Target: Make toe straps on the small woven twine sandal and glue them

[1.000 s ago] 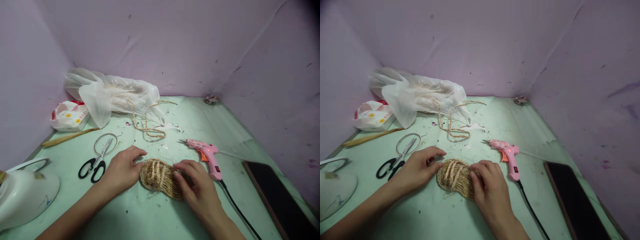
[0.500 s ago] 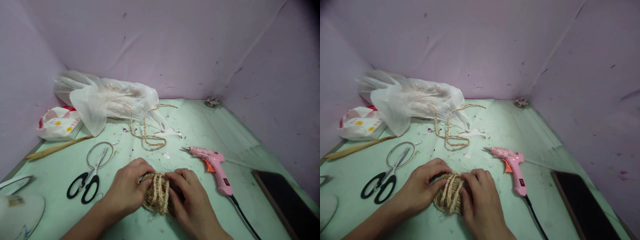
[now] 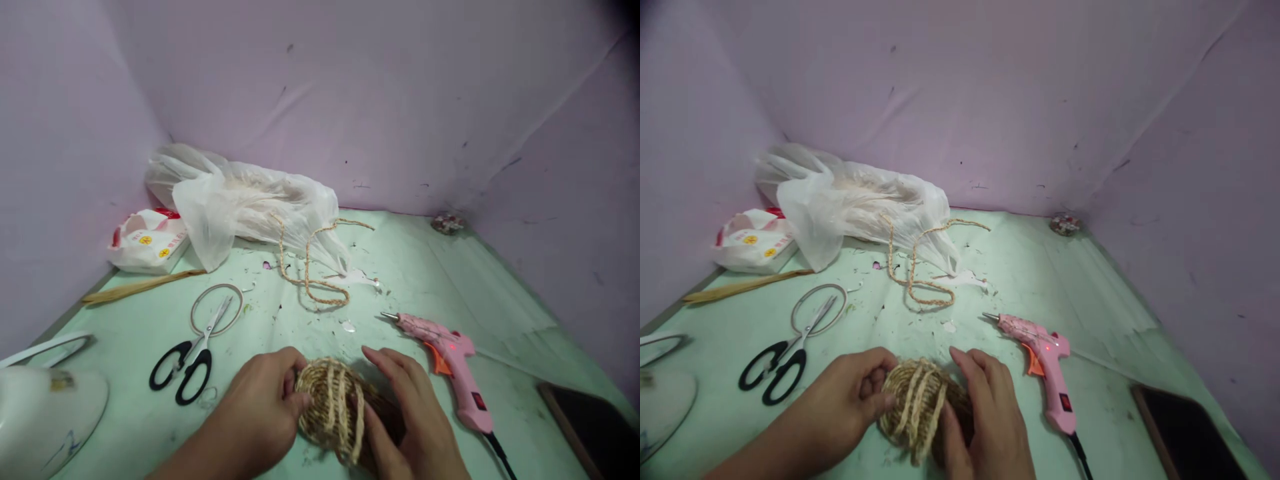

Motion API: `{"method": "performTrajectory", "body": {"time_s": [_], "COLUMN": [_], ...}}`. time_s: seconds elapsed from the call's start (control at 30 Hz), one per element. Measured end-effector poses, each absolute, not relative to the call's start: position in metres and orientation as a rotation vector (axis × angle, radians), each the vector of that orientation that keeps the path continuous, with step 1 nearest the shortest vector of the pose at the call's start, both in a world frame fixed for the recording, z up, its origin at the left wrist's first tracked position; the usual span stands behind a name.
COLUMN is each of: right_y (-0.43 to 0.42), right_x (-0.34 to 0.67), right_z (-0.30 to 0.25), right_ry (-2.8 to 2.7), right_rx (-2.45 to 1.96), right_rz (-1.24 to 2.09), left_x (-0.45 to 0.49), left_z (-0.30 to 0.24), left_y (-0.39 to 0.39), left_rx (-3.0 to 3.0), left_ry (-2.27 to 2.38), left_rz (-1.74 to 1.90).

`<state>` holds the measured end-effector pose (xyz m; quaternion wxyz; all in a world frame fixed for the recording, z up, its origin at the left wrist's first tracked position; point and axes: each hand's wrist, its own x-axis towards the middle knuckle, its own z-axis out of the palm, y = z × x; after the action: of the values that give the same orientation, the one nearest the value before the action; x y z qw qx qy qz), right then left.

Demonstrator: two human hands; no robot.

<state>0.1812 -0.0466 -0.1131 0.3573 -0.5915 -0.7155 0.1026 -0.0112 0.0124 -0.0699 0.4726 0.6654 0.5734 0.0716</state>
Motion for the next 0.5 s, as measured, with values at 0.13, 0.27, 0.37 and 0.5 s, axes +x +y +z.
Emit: {"method": "performTrajectory", "body": {"time_s": [0.13, 0.27, 0.37, 0.5], "right_y": [-0.039, -0.036, -0.035, -0.035], "right_x": [0.171, 0.17, 0.173, 0.174], "right_z": [-0.107, -0.096, -0.087, -0.079], "right_ry": [-1.789, -1.783, -1.752, -1.733], "right_rx": [-1.425, -1.34, -1.343, -1.382], "right_rz": [0.415, 0.598, 0.729, 0.726], "left_x": [-0.007, -0.003, 0.002, 0.008], "left_z": [-0.064, -0.059, -0.058, -0.058], "left_y": [0.016, 0.017, 0.014, 0.01], "left_rx": [1.507, 1.512, 1.503, 1.382], "left_ry": [1.333, 1.237, 1.21, 1.208], "left_rz": [0.291, 0.401, 0.453, 0.481]}}
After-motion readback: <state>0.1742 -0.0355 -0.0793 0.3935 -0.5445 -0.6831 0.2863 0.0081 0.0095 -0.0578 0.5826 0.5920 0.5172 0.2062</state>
